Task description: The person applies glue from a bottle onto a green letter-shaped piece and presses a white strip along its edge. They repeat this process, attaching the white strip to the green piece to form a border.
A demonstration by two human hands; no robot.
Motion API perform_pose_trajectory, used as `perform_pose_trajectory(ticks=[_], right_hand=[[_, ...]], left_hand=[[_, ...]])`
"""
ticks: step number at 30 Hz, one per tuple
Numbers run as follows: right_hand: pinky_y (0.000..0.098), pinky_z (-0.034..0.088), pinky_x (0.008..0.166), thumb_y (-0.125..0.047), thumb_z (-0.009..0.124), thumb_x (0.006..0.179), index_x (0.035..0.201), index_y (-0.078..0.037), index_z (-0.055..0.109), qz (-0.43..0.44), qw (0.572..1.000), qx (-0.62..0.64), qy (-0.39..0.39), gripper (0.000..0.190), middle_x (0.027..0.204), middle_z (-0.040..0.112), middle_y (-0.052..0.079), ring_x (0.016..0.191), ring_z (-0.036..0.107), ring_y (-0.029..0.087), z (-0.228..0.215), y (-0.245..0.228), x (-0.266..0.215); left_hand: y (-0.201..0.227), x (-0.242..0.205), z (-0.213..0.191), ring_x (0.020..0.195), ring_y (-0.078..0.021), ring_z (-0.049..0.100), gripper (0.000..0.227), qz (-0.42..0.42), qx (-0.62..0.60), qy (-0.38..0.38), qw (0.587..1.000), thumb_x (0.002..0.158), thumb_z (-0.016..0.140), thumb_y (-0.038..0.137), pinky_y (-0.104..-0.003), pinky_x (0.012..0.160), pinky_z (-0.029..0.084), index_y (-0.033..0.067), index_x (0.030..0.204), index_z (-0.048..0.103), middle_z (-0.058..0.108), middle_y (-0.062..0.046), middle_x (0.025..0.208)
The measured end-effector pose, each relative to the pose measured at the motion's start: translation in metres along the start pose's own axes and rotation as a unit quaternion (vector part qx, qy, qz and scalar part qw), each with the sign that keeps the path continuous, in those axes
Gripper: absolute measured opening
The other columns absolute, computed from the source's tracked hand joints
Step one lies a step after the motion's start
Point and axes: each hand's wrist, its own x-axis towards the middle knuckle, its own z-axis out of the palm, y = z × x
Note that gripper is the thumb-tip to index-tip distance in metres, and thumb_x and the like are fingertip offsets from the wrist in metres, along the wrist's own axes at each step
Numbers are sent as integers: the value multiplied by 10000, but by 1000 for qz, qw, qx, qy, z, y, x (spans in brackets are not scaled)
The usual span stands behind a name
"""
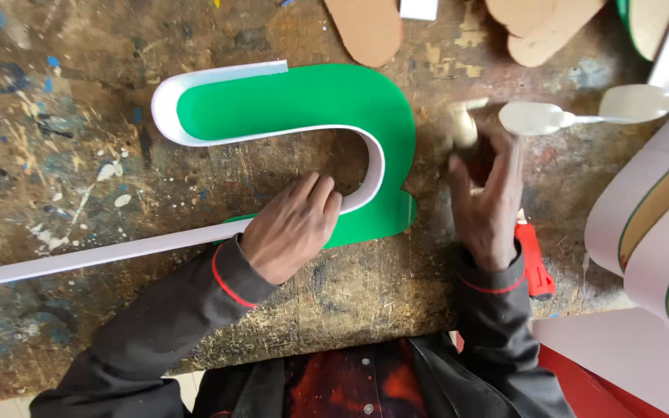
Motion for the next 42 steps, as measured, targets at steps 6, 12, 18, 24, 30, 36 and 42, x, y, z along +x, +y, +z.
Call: perform_pose_trajectory(ticks=[6, 12, 18, 24, 30, 36, 42], right_hand=[[384, 557, 765, -919, 518, 985, 1050, -82, 769, 59, 940, 329, -64, 876, 865, 719, 84, 774, 685, 226, 17, -14, -86], [374, 509, 539, -918, 770, 831, 709, -227, 726, -120, 957, 264, -19, 704, 612, 642, -38, 521, 648, 256, 39, -38, -80], [435, 509, 517, -673, 706, 1034, 714, -191, 617, -223, 949, 213, -61, 585, 598, 561, 52, 524, 647, 351, 44, -57, -43], [440, 538, 549, -674, 701, 1038, 713, -188, 605, -231, 956, 163, -75, 593, 602, 591, 29, 538, 671, 320, 49, -48, -43], [477, 589, 675, -774, 755, 984, 770, -136, 666, -241, 963, 107, -47, 679, 661, 676, 89, 620, 724, 351, 32, -3, -32], [423, 613, 694, -775, 704, 1005, 742, -196, 666, -307, 935, 159, -75, 637, 629, 662, 14, 590, 712, 266, 48, -43, -22], [395, 548, 645, -617, 674, 1014, 734, -231, 595, -401, 908, 104, -57, 483, 632, 539, -6, 567, 636, 213, 50, -14, -2]], left_hand=[[-6, -4, 21, 1054, -342, 707, 165, 23, 43, 84, 995, 982, 711, -41, -384, 795, 613, -49, 1147, 715, 668, -206, 1086], [-9, 0, 38, 1005, -312, 650, 202, 22, 34, 112, 993, 970, 656, -87, -381, 717, 537, -47, 1165, 689, 614, -174, 1082], [-13, 4, 52, 984, -357, 644, 324, 36, 50, 165, 984, 834, 731, -91, -425, 715, 551, -43, 1153, 690, 603, -165, 1039], [-1, -9, -6, 989, -331, 657, 481, 27, 13, 68, 997, 825, 640, -189, -392, 777, 526, -114, 1295, 704, 664, -230, 1104], [-4, -9, -7, 1009, -344, 665, 552, 29, -4, 51, 998, 756, 745, -140, -418, 834, 560, -105, 1305, 697, 665, -228, 1099], [-2, -4, -9, 1053, -365, 679, 572, 24, -4, 21, 999, 743, 770, -155, -418, 924, 573, -118, 1312, 715, 688, -242, 1117], [-7, -3, -10, 1082, -393, 691, 593, 26, -23, 19, 999, 723, 905, -46, -451, 990, 590, -117, 1273, 694, 664, -262, 1123]])
